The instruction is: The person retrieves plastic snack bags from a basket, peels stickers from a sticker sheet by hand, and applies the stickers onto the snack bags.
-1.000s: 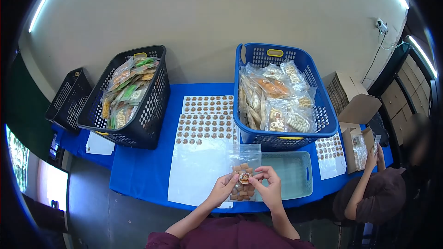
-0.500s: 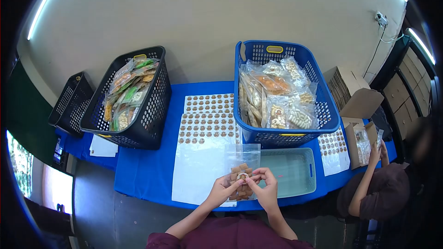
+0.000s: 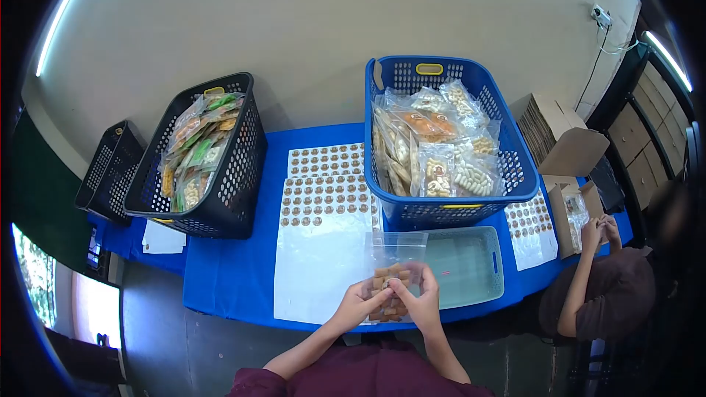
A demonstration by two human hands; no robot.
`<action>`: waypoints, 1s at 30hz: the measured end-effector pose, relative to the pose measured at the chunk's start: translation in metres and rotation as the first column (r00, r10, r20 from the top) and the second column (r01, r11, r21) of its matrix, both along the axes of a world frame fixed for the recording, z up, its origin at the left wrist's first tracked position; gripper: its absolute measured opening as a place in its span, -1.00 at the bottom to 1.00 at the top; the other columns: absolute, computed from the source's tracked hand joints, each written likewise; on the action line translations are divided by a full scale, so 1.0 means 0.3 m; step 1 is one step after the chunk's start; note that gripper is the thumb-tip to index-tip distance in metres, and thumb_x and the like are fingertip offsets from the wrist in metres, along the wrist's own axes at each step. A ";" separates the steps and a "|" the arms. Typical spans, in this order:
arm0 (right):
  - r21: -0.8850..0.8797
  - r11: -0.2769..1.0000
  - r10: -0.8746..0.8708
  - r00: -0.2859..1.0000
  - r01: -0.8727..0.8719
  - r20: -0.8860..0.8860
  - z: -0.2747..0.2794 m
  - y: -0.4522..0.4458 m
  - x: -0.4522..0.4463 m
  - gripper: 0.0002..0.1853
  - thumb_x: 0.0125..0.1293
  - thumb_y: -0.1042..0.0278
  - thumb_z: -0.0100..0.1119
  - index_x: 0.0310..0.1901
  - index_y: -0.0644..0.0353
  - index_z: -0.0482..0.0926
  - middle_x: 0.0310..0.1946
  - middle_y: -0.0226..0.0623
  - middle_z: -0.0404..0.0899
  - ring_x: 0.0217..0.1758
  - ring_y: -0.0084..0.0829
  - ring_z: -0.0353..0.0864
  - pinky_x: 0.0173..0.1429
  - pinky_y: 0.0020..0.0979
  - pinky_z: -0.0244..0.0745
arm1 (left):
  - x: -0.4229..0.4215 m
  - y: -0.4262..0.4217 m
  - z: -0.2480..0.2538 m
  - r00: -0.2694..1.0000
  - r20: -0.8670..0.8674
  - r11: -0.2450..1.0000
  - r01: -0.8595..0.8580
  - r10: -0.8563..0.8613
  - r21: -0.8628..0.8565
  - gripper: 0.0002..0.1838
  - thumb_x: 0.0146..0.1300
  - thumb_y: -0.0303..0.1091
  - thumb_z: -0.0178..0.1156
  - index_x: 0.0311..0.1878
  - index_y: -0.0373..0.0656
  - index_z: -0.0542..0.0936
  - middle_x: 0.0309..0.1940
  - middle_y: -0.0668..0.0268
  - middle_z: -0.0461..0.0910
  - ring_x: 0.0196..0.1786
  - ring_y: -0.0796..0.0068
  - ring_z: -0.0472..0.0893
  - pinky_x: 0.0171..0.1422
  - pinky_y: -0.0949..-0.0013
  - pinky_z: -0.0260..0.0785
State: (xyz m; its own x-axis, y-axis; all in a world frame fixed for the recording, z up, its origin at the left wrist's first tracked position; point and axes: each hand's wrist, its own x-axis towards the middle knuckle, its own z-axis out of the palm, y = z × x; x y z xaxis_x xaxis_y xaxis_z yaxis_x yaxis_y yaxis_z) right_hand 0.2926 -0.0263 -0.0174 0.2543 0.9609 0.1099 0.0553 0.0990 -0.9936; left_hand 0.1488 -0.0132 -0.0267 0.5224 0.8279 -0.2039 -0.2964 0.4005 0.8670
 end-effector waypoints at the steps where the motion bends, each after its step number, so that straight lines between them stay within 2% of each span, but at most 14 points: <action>1: -0.046 0.996 0.069 0.986 -0.077 -0.152 0.009 -0.008 0.003 -0.71 0.07 0.44 0.25 -0.17 0.31 0.47 -0.32 -0.29 0.56 -0.24 -0.55 0.52 -0.14 -0.53 0.41 | 0.007 -0.004 -0.006 1.000 0.005 0.999 0.029 -0.029 0.019 -0.67 0.25 -0.41 0.06 0.05 -0.34 0.36 -0.13 0.31 0.49 -0.13 0.60 0.50 -0.05 0.47 0.42; 4: -0.136 0.979 0.071 0.881 -0.151 -0.467 0.033 -0.017 0.011 -0.77 0.11 0.48 0.19 -0.19 0.34 0.49 -0.34 -0.31 0.56 -0.29 -0.58 0.54 -0.19 -0.54 0.45 | 0.022 -0.020 0.024 0.999 -0.038 0.998 0.033 -0.030 0.058 -0.66 0.24 -0.44 0.07 0.05 -0.34 0.35 -0.12 0.31 0.48 -0.11 0.61 0.49 -0.03 0.50 0.39; 7: -0.159 0.956 0.122 0.825 -0.247 -0.552 0.026 -0.018 0.044 -0.80 0.13 0.50 0.16 -0.20 0.36 0.50 -0.34 -0.31 0.56 -0.30 -0.60 0.54 -0.20 -0.55 0.46 | 0.038 -0.036 0.026 0.998 -0.063 0.994 0.014 -0.007 0.107 -0.62 0.20 -0.49 0.09 0.08 -0.33 0.31 -0.13 0.29 0.48 -0.11 0.61 0.49 0.02 0.49 0.36; 10: -0.145 0.963 0.119 0.844 -0.225 -0.523 0.023 -0.024 0.044 -0.83 0.15 0.49 0.14 -0.22 0.35 0.51 -0.34 -0.31 0.56 -0.30 -0.61 0.53 -0.21 -0.56 0.46 | 0.037 -0.040 0.033 0.994 -0.106 0.993 0.037 -0.025 0.112 -0.60 0.18 -0.50 0.11 0.08 -0.32 0.31 -0.13 0.30 0.48 -0.12 0.61 0.49 0.01 0.48 0.37; 13: -0.161 0.972 0.063 0.848 -0.172 -0.527 0.009 -0.023 0.035 -0.83 0.17 0.48 0.13 -0.21 0.34 0.51 -0.35 -0.31 0.56 -0.31 -0.61 0.52 -0.20 -0.56 0.45 | 0.046 -0.038 0.023 1.000 0.026 0.999 0.014 -0.015 0.050 -0.62 0.22 -0.50 0.06 0.10 -0.34 0.29 -0.11 0.29 0.47 -0.09 0.58 0.49 0.02 0.44 0.41; 16: -0.132 0.970 0.097 0.827 -0.203 -0.554 0.030 -0.011 0.042 -0.83 0.18 0.47 0.13 -0.22 0.34 0.51 -0.35 -0.32 0.55 -0.32 -0.62 0.51 -0.19 -0.57 0.44 | 0.049 -0.036 0.027 1.000 0.007 0.998 0.013 -0.014 0.060 -0.60 0.22 -0.50 0.06 0.11 -0.34 0.28 -0.10 0.28 0.46 -0.09 0.57 0.49 0.02 0.44 0.41; 19: -0.118 0.958 0.185 0.877 -0.261 -0.443 0.046 -0.022 0.050 -0.82 0.17 0.48 0.13 -0.20 0.35 0.48 -0.33 -0.30 0.55 -0.28 -0.58 0.52 -0.15 -0.54 0.44 | 0.050 -0.041 0.063 0.999 0.014 1.000 0.028 -0.028 0.006 -0.59 0.21 -0.49 0.08 0.12 -0.34 0.28 -0.10 0.28 0.46 -0.09 0.59 0.49 0.01 0.46 0.40; 26: -0.087 0.982 0.120 0.907 -0.168 -0.404 0.008 -0.053 0.033 -0.85 0.18 0.50 0.12 -0.22 0.34 0.49 -0.31 -0.30 0.55 -0.26 -0.59 0.52 -0.12 -0.55 0.42 | 0.053 -0.065 0.011 0.998 -0.064 0.992 -0.005 0.013 0.123 -0.60 0.25 -0.43 0.06 0.13 -0.31 0.27 -0.13 0.31 0.48 -0.11 0.63 0.49 -0.04 0.51 0.40; 27: -0.093 0.978 0.134 0.900 -0.189 -0.416 -0.008 -0.057 0.035 -0.83 0.19 0.50 0.11 -0.19 0.33 0.47 -0.30 -0.31 0.55 -0.24 -0.59 0.52 -0.09 -0.56 0.41 | 0.058 -0.070 0.008 0.999 0.020 0.997 -0.036 0.035 0.063 -0.61 0.26 -0.38 0.04 0.12 -0.29 0.27 -0.13 0.27 0.49 -0.13 0.56 0.52 -0.09 0.48 0.45; 30: -0.018 0.987 0.145 0.934 -0.160 -0.326 -0.038 -0.062 0.019 -0.86 0.19 0.48 0.11 -0.21 0.27 0.50 -0.27 -0.32 0.53 -0.29 -0.61 0.49 -0.17 -0.59 0.40 | 0.025 -0.053 0.024 1.000 -0.014 0.999 -0.029 0.028 -0.023 -0.61 0.28 -0.33 0.02 0.11 -0.29 0.27 -0.14 0.23 0.50 -0.17 0.50 0.55 -0.15 0.44 0.49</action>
